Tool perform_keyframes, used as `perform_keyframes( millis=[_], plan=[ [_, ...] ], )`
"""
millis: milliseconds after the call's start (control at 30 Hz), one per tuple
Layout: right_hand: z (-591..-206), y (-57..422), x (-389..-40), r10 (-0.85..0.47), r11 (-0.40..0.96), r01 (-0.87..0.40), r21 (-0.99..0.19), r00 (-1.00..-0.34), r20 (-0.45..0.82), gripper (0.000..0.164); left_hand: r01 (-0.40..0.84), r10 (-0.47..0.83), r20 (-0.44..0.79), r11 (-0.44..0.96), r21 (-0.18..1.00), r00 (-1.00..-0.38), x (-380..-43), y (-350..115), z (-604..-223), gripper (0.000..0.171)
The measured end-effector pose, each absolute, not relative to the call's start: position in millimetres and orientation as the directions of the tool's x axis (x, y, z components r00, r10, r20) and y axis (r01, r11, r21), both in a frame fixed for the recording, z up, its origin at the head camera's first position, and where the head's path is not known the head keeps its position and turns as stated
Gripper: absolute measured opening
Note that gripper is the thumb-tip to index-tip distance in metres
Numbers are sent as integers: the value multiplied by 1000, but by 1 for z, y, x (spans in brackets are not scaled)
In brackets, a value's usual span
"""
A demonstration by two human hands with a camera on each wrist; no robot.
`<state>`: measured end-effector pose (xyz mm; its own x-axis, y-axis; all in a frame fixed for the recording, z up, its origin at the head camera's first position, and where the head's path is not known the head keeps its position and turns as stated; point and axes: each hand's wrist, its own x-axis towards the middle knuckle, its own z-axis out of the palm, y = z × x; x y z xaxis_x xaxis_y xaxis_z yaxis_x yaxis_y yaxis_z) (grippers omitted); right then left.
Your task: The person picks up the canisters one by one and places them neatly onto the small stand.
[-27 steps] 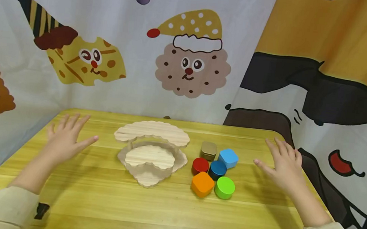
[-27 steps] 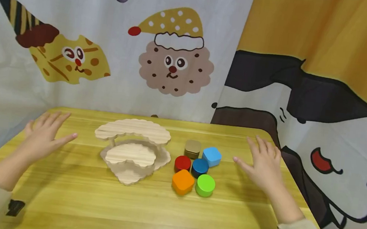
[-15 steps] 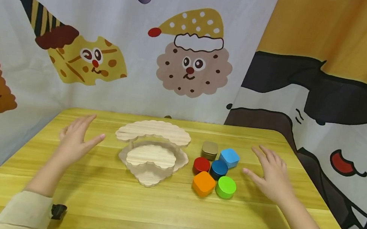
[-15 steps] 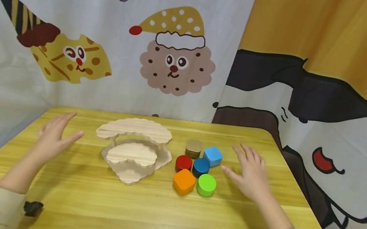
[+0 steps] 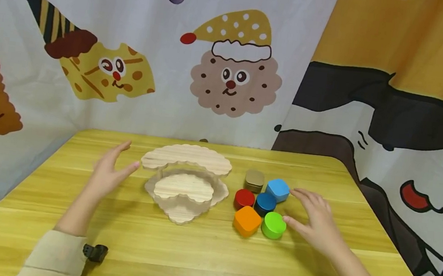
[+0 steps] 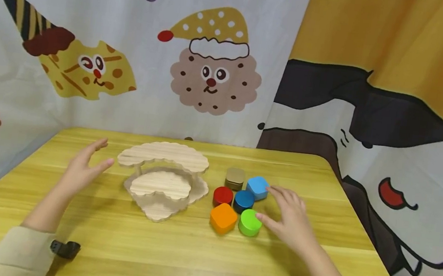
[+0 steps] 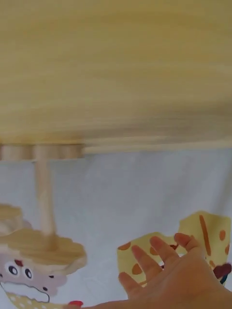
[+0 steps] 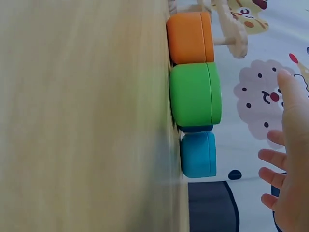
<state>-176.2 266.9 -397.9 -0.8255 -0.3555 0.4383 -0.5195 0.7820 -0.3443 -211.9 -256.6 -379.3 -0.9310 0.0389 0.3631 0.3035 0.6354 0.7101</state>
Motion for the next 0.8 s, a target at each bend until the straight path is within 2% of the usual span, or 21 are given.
perform_keyframes(
  millis=[300, 800],
  plan=[
    [-410, 265, -173, -352, 759, -512, -402, -843, 408, 65, 299, 1, 357, 548, 781, -934, -223, -242, -396, 67],
    [-432, 262, -171, -360, 716, -481, -506, -875, 323, 65, 286, -16, 348, 536, 794, -937, -225, -236, -408, 61]
  ],
)
